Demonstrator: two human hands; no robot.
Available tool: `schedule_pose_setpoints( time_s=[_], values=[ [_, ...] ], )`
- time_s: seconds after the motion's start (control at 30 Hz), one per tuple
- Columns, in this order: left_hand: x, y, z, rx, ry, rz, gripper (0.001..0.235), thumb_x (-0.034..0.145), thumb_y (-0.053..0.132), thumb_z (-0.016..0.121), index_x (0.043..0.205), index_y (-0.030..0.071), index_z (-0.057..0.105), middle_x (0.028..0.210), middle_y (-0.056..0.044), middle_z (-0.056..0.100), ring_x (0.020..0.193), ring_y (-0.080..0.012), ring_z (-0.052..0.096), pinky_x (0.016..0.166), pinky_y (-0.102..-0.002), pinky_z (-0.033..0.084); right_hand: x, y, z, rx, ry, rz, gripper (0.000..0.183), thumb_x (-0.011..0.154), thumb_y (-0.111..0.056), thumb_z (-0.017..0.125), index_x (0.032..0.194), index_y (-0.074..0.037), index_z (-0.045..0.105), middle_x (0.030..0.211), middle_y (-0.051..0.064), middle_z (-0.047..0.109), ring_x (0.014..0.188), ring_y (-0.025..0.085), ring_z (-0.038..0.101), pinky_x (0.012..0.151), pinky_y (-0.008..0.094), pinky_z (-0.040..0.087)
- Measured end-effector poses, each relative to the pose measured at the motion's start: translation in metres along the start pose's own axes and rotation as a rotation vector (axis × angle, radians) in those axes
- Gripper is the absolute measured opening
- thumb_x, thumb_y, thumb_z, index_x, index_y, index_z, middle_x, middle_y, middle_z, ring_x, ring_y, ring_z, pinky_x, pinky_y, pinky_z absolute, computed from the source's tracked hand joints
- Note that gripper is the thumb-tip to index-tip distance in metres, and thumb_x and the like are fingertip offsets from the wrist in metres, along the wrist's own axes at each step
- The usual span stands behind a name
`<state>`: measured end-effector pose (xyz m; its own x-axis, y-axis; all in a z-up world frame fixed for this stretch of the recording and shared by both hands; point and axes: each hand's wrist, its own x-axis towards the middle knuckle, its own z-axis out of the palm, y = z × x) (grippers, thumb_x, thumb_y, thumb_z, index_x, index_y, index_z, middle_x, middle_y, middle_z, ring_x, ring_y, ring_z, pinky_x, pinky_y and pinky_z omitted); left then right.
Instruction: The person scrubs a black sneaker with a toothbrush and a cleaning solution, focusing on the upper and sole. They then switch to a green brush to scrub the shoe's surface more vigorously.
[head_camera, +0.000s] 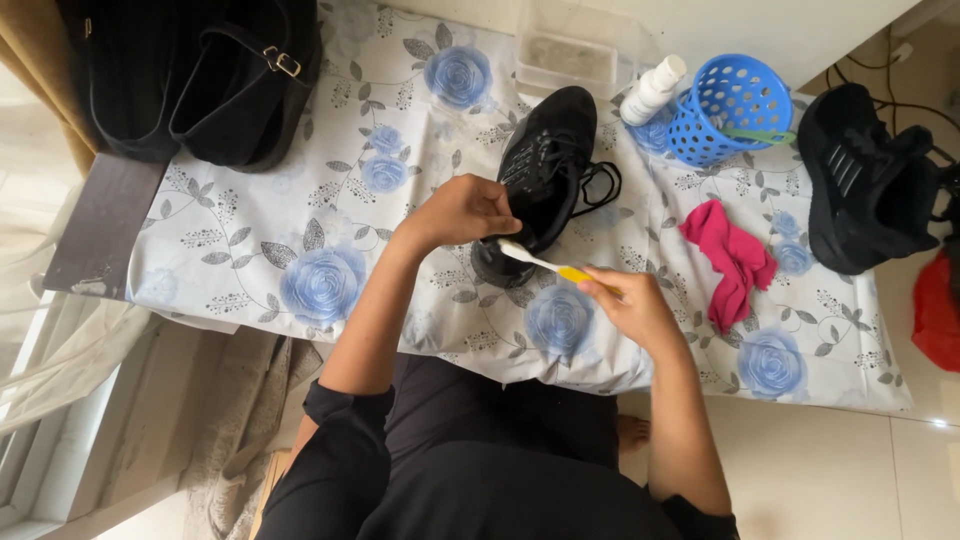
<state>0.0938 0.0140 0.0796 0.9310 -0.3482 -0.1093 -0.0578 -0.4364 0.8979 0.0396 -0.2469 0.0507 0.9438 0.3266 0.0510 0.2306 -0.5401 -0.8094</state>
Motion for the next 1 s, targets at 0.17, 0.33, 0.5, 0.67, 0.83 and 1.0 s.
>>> schedule_pose_setpoints(
  time_s=[0.17, 0.33, 0.5, 0.67, 0.83, 1.0],
  values=[
    [0.003, 0.003, 0.004, 0.035, 0.03, 0.03, 0.012, 0.068, 0.024, 0.071, 0.072, 0.013, 0.069, 0.059, -0.004, 0.065, 0.065, -0.0254, 0.064, 0.072, -0.034, 0.048, -0.008, 0.029, 0.005, 0.119, -0.002, 0.047, 0.021, 0.081, -0.011, 0.066, 0.1, -0.003, 0.068, 0.095, 0.019, 0.065, 0.094, 0.023, 0.06, 0.079, 0.035, 0.05],
    [-0.007, 0.008, 0.008, 0.002, 0.034, 0.048, 0.009, 0.069, 0.022, 0.071, 0.071, 0.013, 0.068, 0.057, -0.003, 0.064, 0.061, -0.0218, 0.062, 0.072, -0.031, 0.048, -0.009, 0.026, 0.01, 0.22, 0.001, 0.054, 0.022, 0.084, -0.014, 0.064, 0.103, -0.005, 0.068, 0.083, 0.014, 0.069, 0.074, 0.012, 0.062, 0.068, 0.028, 0.051],
    [-0.028, 0.011, 0.025, 0.135, 0.327, 0.322, 0.02, 0.066, 0.025, 0.077, 0.079, 0.012, 0.067, 0.069, -0.008, 0.065, 0.076, -0.0307, 0.06, 0.074, -0.04, 0.046, -0.038, 0.083, -0.029, 0.202, -0.048, 0.179, 0.024, 0.08, -0.012, 0.063, 0.102, -0.002, 0.067, 0.054, 0.009, 0.06, 0.051, 0.011, 0.052, 0.049, 0.026, 0.047],
    [-0.054, 0.016, 0.04, 0.525, 0.542, 0.402, 0.018, 0.075, 0.037, 0.069, 0.081, 0.021, 0.065, 0.083, 0.007, 0.064, 0.09, -0.0135, 0.051, 0.085, -0.033, 0.034, -0.045, 0.082, -0.034, 0.312, 0.192, 0.211, 0.026, 0.084, -0.014, 0.061, 0.107, -0.002, 0.064, 0.071, 0.009, 0.058, 0.065, 0.011, 0.051, 0.059, 0.024, 0.042],
    [-0.021, 0.026, 0.029, 0.605, 0.644, 0.417, 0.011, 0.075, 0.029, 0.071, 0.082, 0.023, 0.066, 0.09, 0.007, 0.064, 0.09, -0.0142, 0.053, 0.081, -0.033, 0.036, -0.021, 0.061, -0.024, 0.125, 0.449, 0.085, 0.027, 0.091, -0.015, 0.056, 0.116, -0.006, 0.059, 0.111, 0.016, 0.059, 0.104, 0.022, 0.054, 0.089, 0.034, 0.044],
    [0.044, 0.015, 0.03, 0.859, 0.317, 0.111, 0.047, 0.064, 0.028, 0.076, 0.107, 0.015, 0.062, 0.084, -0.003, 0.065, 0.079, -0.0232, 0.063, 0.078, -0.037, 0.044, 0.017, -0.01, -0.015, -0.152, 0.397, -0.212, 0.031, 0.084, 0.0, 0.058, 0.113, -0.011, 0.064, 0.104, 0.011, 0.064, 0.094, 0.025, 0.061, 0.079, 0.035, 0.05]
  ],
)
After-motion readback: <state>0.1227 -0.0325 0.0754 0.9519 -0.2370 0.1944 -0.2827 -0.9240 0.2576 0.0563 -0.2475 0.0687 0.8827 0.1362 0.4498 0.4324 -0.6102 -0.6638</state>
